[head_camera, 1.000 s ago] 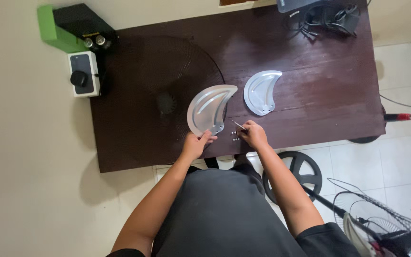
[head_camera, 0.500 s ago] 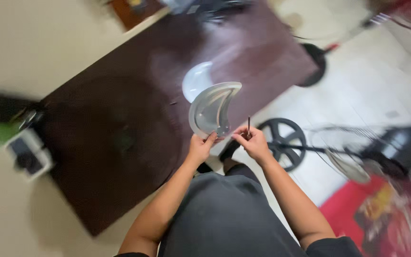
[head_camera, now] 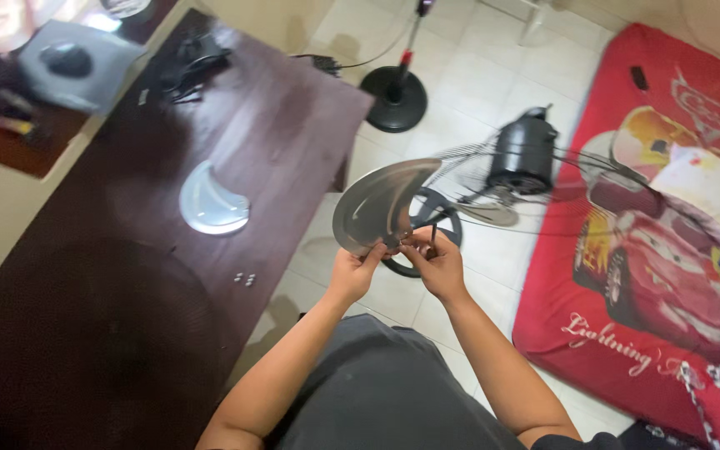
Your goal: The person assembles an electric fan by attaching the front grille and securing the fan blades to the motor hub using a screwdriver. They repeatedly tighten screws on the blades and grille, then attach the rear grille to complete the assembly.
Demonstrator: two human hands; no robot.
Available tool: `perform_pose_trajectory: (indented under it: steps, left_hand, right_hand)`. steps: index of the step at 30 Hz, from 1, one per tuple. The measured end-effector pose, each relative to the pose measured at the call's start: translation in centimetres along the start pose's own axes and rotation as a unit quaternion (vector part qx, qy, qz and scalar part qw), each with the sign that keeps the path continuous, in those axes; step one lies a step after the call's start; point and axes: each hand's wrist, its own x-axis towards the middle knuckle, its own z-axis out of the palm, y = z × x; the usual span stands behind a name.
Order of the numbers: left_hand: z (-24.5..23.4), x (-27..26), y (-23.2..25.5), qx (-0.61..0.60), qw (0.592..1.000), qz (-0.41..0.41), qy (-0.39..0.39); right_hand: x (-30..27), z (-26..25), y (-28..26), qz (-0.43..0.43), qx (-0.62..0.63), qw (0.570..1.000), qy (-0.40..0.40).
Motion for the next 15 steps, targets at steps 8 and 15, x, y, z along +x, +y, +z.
perform_pose_trajectory:
  steps: [8,15]
  left_hand:
    - [10.9,-1.8,-4.3,0.027,0.999,0.008,-0.026]
    - [16.8,-2.2,-5.3,0.055,0.998,0.001,-0.039]
  right_hand:
    - [-5.6,-10.6,0.9,0.036,0.021,0.998,0.054]
    - [-7.8,-16.1,1.3,0.060,0.103,0.989,0.087]
